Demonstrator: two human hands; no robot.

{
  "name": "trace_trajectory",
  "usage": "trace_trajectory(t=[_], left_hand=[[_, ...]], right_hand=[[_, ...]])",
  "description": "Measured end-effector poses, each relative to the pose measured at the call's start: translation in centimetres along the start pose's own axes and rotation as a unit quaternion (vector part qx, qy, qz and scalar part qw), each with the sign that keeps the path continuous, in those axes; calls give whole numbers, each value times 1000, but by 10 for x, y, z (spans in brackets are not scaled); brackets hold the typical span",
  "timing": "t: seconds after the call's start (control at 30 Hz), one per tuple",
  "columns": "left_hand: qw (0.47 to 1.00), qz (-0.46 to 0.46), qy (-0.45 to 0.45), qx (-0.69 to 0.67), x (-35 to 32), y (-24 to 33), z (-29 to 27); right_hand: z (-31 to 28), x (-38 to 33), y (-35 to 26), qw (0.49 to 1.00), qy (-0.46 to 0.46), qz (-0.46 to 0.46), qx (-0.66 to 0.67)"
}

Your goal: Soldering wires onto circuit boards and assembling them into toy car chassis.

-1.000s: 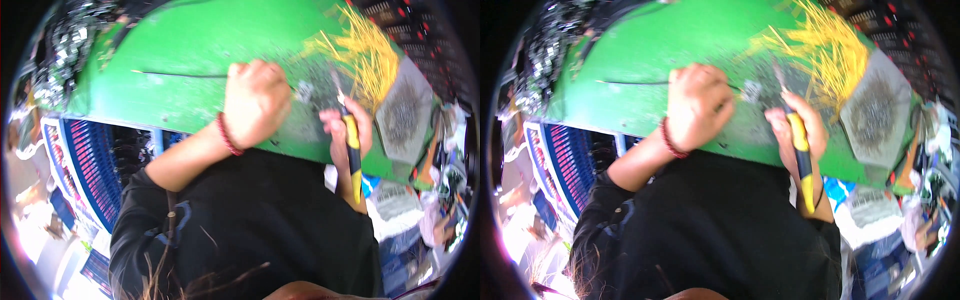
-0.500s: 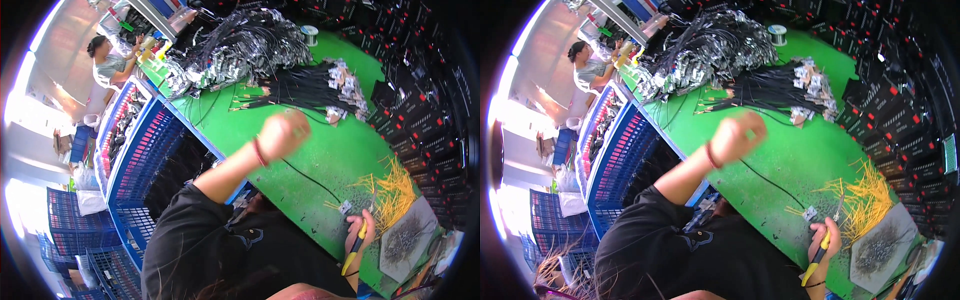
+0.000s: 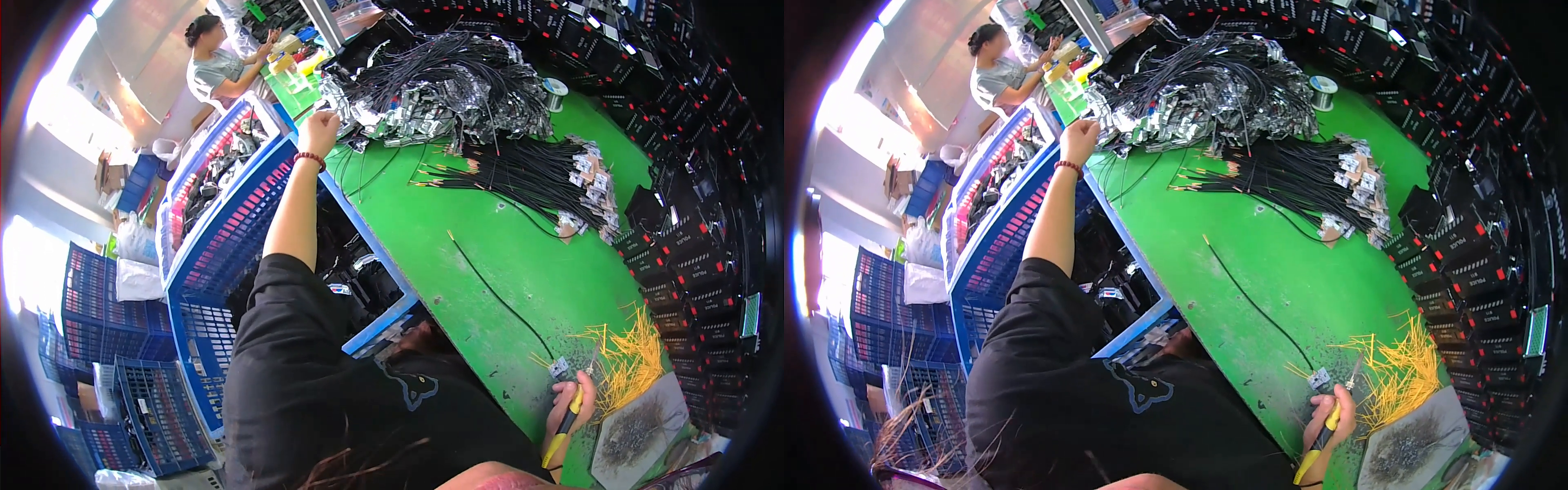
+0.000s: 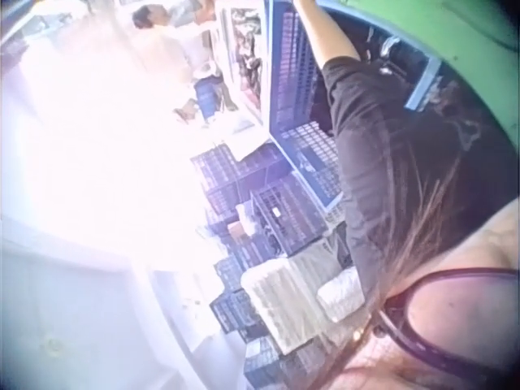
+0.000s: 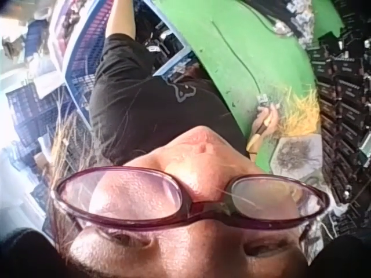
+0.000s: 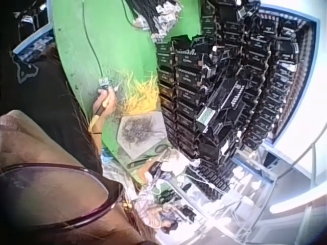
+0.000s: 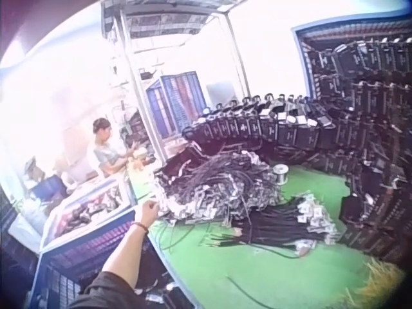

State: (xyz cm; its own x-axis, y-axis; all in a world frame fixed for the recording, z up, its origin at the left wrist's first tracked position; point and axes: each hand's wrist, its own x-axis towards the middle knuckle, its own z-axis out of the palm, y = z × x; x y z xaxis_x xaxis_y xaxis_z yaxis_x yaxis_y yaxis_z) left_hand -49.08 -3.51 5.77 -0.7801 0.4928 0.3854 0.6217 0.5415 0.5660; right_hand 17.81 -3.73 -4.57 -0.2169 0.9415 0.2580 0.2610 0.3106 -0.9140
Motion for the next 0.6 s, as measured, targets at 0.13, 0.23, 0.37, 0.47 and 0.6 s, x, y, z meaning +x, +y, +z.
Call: trace_trajectory(t=[0.13,0.23,0.37,0.47,0.6], left_hand=[[990,-49,133,14,20,7,-3],[989,-107,13,101,48,11,-3],[984,-102,-32,144,62,11,10],[988,-83,7,131,58,17,15],[981,-32,180,73,40,5,15]], right_hand=[[1,-1,-1,999,21,27,-5],[2,0,-3,999,27,9,-25],[-1,0,-2,999,14,-1,-32],[2,2,-4,999,20,-13,-37],[2,1,-5,999,17,-8,-35]])
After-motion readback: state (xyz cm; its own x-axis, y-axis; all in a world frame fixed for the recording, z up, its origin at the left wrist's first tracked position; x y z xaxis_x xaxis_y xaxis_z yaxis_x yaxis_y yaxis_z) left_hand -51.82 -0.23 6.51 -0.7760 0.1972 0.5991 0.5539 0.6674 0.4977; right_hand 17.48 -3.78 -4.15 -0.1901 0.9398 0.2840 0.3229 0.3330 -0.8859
